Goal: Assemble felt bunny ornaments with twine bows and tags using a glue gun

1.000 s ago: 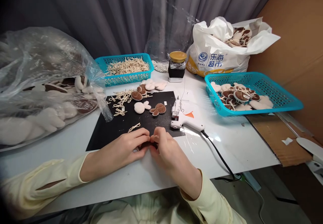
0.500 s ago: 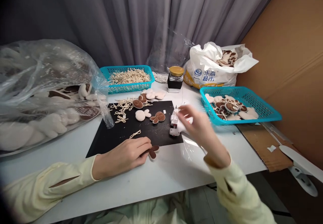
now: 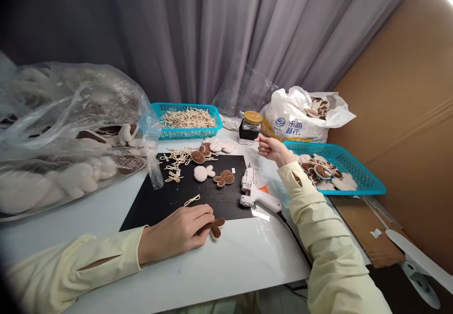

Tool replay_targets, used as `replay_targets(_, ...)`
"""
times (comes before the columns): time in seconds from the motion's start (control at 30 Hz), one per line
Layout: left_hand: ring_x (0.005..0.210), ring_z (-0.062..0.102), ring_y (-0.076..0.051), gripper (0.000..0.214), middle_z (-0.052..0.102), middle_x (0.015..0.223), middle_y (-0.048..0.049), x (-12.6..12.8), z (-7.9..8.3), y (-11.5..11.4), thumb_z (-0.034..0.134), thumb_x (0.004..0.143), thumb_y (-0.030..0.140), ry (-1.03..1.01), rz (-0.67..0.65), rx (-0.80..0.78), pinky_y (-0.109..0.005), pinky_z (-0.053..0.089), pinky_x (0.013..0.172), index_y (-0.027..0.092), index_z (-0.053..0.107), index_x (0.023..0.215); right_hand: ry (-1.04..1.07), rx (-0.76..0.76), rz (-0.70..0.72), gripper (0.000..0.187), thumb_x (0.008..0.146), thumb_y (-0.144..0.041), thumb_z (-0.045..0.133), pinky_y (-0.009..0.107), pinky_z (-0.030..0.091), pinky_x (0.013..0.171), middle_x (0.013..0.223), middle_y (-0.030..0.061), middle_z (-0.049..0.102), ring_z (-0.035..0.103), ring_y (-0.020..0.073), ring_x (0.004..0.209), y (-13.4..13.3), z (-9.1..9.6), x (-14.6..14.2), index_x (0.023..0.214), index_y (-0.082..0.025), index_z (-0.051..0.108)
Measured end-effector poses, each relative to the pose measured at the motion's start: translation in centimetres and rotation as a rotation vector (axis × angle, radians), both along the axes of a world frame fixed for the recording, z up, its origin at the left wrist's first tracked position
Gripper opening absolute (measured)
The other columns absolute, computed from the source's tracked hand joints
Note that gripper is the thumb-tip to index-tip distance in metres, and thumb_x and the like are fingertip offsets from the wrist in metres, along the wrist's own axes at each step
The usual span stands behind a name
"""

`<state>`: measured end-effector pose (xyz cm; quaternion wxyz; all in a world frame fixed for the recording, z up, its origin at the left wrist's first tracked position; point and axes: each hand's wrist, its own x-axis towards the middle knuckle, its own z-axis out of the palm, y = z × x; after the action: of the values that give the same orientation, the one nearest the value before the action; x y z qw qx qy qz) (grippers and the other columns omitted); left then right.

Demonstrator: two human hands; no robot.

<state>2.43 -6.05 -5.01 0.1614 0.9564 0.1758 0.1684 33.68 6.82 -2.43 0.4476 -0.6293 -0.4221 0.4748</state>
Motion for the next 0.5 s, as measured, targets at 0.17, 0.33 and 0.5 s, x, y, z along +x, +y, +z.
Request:
replay_targets(0.17, 0.071, 0.059, -0.013, 0.022, 0.059, 0.082, -0.0038, -0.1, -0.3, 0.1, 0.042, 0.079, 0.005, -0.018, -0.011, -0.001, -0.022, 0.047, 0.063, 0.015, 0.060, 0.082, 0.060, 0.208, -0.015, 0.033, 0.094, -0.040, 0.040, 0.017, 0.029, 0.035, 0.044, -0.0099, 0.035, 0.030, 0.0043, 0.033, 2.0, 3.9, 1.5, 0.075, -0.015, 0.051)
replay_targets(0.33, 0.065, 0.055, -0.013, 0.019, 0.058, 0.075, -0.0028, -0.2, -0.9, 0.0, 0.042, 0.079, 0.006, -0.087, -0.013, 0.156, -0.023, 0.044, 0.058, 0.016, 0.058, 0.078, 0.090, 0.390, 0.028, 0.040, 0.095, -0.045, 0.028, 0.018, 0.019, 0.034, 0.037, -0.0131, 0.016, 0.014, 0.0052, 0.030, 5.2, 8.0, 0.2, 0.069, -0.020, 0.045)
replay_targets(0.5, 0.059, 0.049, -0.014, 0.018, 0.056, 0.064, -0.0015, 0.0, -1.0, 0.0, 0.042, 0.080, 0.007, -0.173, -0.007, 0.394, -0.027, 0.039, 0.055, 0.016, 0.055, 0.071, 0.106, 0.519, 0.155, 0.031, 0.095, -0.037, 0.035, 0.017, 0.021, 0.035, 0.040, -0.0113, 0.018, 0.014, 0.0063, 0.035, 3.2, 10.5, -3.0, 0.076, -0.021, 0.053)
